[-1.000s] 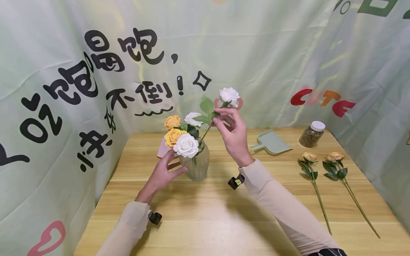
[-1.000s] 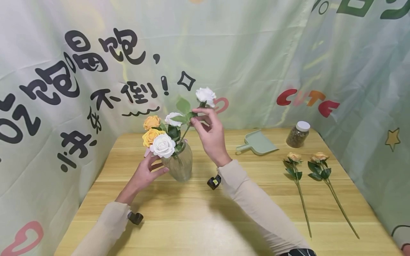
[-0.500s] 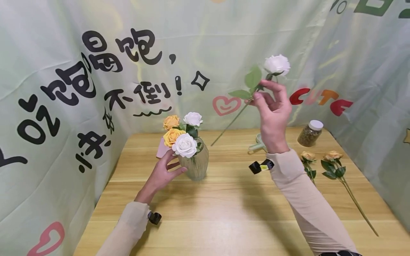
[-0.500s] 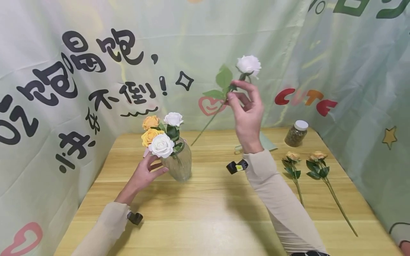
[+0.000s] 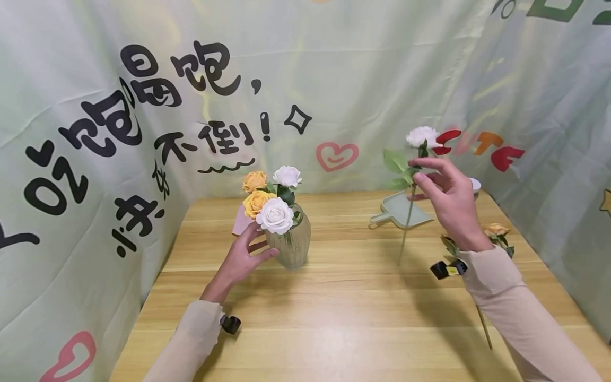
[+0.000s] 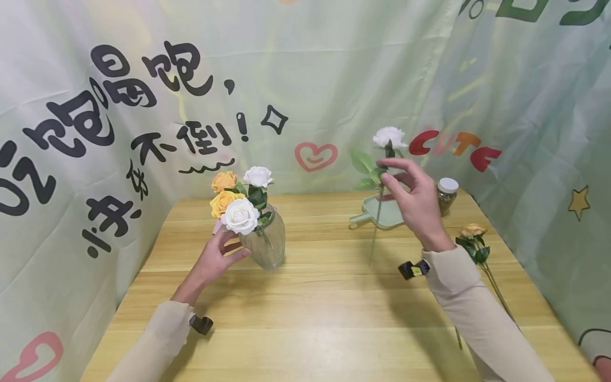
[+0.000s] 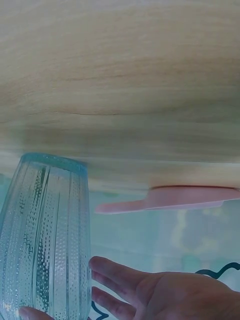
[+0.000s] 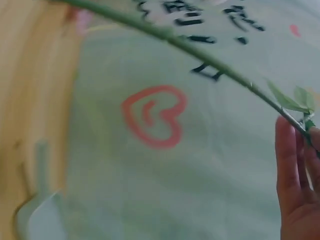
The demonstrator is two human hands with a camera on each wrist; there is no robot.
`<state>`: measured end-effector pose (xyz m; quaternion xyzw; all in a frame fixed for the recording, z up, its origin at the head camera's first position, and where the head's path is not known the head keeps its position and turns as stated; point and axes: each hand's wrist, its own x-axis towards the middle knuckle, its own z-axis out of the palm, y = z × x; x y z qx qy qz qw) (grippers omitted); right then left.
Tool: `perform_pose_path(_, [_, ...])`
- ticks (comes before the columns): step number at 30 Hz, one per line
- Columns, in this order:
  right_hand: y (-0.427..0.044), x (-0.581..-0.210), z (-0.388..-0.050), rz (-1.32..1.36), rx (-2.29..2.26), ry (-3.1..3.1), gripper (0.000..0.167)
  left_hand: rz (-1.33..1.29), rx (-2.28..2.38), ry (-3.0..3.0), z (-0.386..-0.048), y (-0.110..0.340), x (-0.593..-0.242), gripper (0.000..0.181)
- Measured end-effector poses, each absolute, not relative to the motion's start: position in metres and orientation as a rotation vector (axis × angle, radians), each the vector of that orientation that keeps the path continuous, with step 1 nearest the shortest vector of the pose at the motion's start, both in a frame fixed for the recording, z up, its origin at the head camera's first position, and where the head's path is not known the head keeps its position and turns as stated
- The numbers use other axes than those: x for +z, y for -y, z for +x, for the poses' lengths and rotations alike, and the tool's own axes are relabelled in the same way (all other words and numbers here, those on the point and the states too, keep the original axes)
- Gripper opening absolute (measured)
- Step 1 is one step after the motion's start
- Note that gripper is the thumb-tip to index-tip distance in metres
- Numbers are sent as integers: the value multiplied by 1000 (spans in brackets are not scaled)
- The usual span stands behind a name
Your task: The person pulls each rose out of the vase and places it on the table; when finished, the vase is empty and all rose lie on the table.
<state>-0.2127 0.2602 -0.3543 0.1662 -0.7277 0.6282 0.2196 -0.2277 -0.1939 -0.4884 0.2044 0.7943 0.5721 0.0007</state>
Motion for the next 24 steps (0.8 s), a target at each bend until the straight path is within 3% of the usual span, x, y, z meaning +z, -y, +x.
perform_pose_path(14, [-335, -443, -175, 200, 1653, 2593, 38, 664, 1814, -2490, -228, 191, -488, 82])
perform_pose_path(24, [-343, -494, -159, -34, 1736, 2821, 49, 656, 1798, -2500, -228, 192, -488, 84])
